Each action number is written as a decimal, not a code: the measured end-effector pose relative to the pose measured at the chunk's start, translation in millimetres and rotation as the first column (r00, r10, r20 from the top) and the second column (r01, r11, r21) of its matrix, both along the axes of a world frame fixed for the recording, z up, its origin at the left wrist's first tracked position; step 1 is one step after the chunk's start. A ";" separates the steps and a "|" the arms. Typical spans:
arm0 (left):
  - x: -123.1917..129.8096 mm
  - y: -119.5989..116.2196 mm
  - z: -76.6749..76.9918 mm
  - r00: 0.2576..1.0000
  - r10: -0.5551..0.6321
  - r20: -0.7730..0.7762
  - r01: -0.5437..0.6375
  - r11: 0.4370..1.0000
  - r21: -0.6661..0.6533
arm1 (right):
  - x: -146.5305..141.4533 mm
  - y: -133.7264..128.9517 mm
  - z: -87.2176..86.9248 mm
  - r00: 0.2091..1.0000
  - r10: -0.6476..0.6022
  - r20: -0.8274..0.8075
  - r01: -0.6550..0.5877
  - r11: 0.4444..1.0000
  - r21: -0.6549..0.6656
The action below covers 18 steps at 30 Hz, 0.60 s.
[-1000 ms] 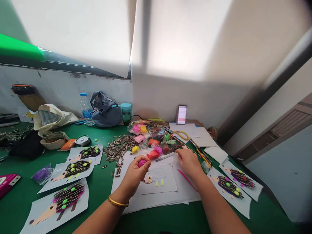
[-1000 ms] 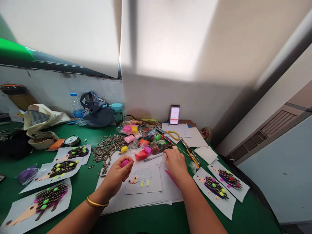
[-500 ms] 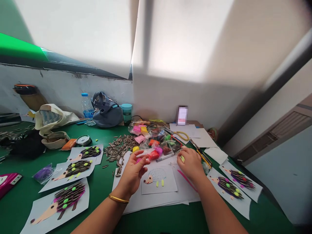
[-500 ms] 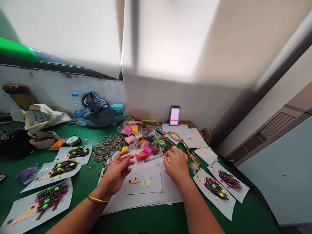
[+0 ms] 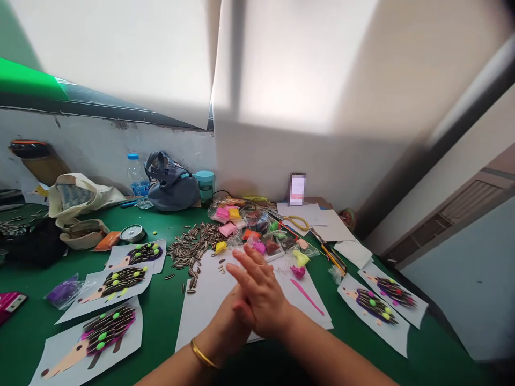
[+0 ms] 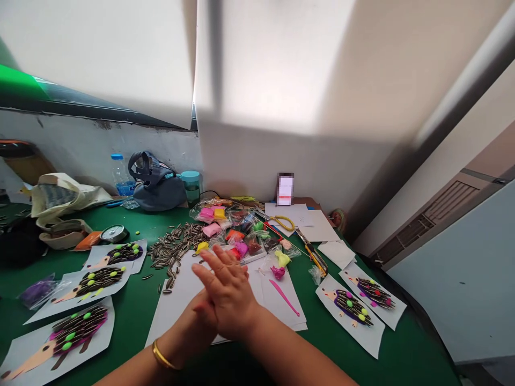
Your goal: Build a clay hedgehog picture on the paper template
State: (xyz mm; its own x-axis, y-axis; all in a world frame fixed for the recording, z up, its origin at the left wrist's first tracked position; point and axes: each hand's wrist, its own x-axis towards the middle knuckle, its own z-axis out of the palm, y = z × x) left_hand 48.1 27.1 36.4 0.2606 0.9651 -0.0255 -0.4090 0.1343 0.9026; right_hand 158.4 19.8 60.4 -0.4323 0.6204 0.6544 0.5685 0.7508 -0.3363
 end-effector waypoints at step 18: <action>16.2 -0.5 19.2 0.999 0.040 0.008 -0.039 0.999 -0.029 | -15.2 -2.6 4.0 0.972 0.180 0.151 -0.182 0.983 0.000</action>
State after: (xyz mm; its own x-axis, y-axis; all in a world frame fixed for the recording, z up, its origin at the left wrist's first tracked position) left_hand 64.3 26.6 55.6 0.2226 0.9735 -0.0517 -0.4221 0.1441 0.8950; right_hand 143.2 17.2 64.4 -0.6303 0.5142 0.5817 0.4658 0.8499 -0.2465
